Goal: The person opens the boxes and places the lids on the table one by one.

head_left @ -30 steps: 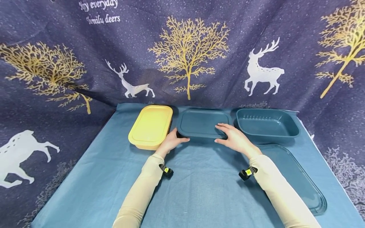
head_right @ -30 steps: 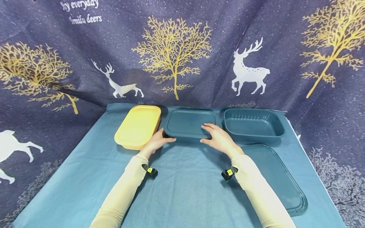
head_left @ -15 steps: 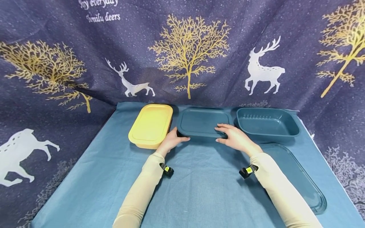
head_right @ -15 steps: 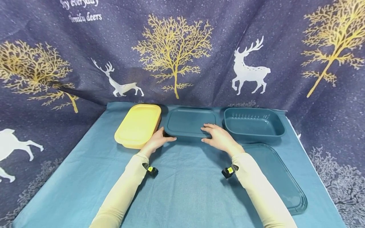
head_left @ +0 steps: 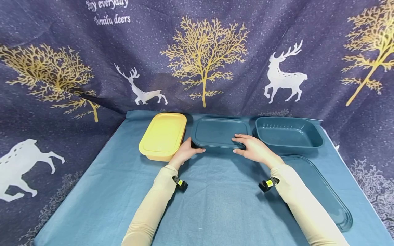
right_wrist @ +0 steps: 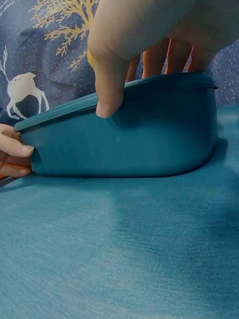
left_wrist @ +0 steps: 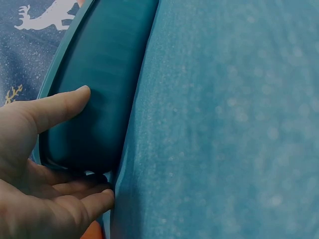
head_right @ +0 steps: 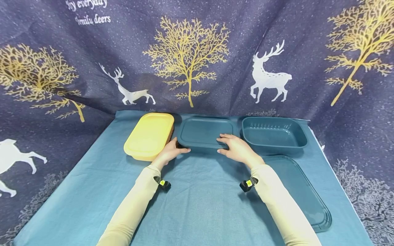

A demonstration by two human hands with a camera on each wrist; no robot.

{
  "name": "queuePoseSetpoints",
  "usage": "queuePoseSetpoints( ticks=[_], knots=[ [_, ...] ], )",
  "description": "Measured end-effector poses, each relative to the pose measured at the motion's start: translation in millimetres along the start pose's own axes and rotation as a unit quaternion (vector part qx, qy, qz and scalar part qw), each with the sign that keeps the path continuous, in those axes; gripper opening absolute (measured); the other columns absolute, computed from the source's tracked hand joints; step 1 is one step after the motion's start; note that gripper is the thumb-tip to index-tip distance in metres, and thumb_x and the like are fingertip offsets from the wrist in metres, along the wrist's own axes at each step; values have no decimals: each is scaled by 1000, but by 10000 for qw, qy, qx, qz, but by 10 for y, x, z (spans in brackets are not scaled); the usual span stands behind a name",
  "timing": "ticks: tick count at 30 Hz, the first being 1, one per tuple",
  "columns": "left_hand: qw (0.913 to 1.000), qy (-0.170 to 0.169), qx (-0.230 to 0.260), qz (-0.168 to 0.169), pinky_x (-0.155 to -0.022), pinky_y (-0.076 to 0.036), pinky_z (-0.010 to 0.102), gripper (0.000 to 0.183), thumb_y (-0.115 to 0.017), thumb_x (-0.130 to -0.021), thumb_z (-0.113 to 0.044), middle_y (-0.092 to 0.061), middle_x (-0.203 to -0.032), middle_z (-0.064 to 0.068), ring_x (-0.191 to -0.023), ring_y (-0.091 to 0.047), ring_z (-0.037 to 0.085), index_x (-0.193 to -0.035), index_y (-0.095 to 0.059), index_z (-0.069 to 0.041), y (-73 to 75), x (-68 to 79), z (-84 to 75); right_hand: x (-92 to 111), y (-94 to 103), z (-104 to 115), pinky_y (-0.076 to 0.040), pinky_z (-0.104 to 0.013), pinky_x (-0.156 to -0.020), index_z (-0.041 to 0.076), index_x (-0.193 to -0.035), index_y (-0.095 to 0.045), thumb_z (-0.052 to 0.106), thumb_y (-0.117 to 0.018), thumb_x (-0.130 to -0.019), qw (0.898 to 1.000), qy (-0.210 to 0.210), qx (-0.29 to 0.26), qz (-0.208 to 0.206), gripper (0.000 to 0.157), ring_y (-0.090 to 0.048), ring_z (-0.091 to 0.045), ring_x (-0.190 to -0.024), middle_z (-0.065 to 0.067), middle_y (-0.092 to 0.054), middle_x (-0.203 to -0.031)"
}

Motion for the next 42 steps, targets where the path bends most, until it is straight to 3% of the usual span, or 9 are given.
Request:
queuePoseSetpoints(
  ticks=[6, 15, 23, 29, 35, 42],
  knots=[
    [9999, 101, -27, -4, -109, -41, 52, 90, -81, -87, -30, -43, -155, 11, -141, -41, 32, -159, -30, -15, -6, 0, 7, 13, 26, 10, -34, -58, -112, 9, -144, -57, 31, -70, -97, 10000, 16, -59, -13, 54, -36, -37, -144, -16, -44, -155],
    [9994, 322, -114, -21, -115, -33, 51, 100, -80, -88, -32, -26, -163, 17, -149, -26, 33, -161, -17, -3, 2, 1, 28, 28, 106, 45, -30, -61, -113, 11, -144, -57, 33, -65, -100, 9998, 29, -162, -126, 51, -34, -39, -145, -17, -42, -155],
    [9998, 198, -61, -69, -112, -38, 51, 95, -82, -86, -29, -39, -157, 15, -144, -37, 32, -159, -26, -6, 13, 3, 18, 18, 159, 69, -25, -59, -116, 13, -145, -56, 37, -60, -103, 9985, 173, -127, -510, 49, -35, -40, -144, -17, -42, -155],
    [9997, 221, -95, -39, -114, -35, 51, 98, -81, -87, -31, -32, -161, 16, -147, -31, 32, -161, -21, -6, 4, 4, 34, -2, 96, 83, -27, -58, -116, 11, -143, -58, 36, -62, -101, 9984, 266, -40, -502, 49, -37, -39, -143, -19, -44, -154],
    [9991, 356, -237, -23, -118, -29, 49, 107, -80, -87, -37, -19, -166, 16, -152, -20, 31, -162, -11, -4, -4, 14, 64, -12, 17, 65, -28, -60, -115, 9, -142, -59, 31, -66, -99, 9990, 87, -38, -436, 48, -36, -42, -143, -20, -43, -154],
    [9990, 374, -226, -21, -118, -29, 49, 108, -80, -87, -38, -17, -166, 14, -152, -19, 30, -162, -10, -5, -9, 14, 65, -36, 24, 70, -32, -61, -112, 7, -141, -60, 26, -64, -99, 9991, -138, -157, -379, 47, -36, -43, -143, -22, -41, -155]
  ],
)
Point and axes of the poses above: each hand's wrist, its own x-axis away from the middle knuckle, its own y-axis out of the back of the hand, z = x × y, the point moved 9 cm from there along -x, towards the middle knuckle
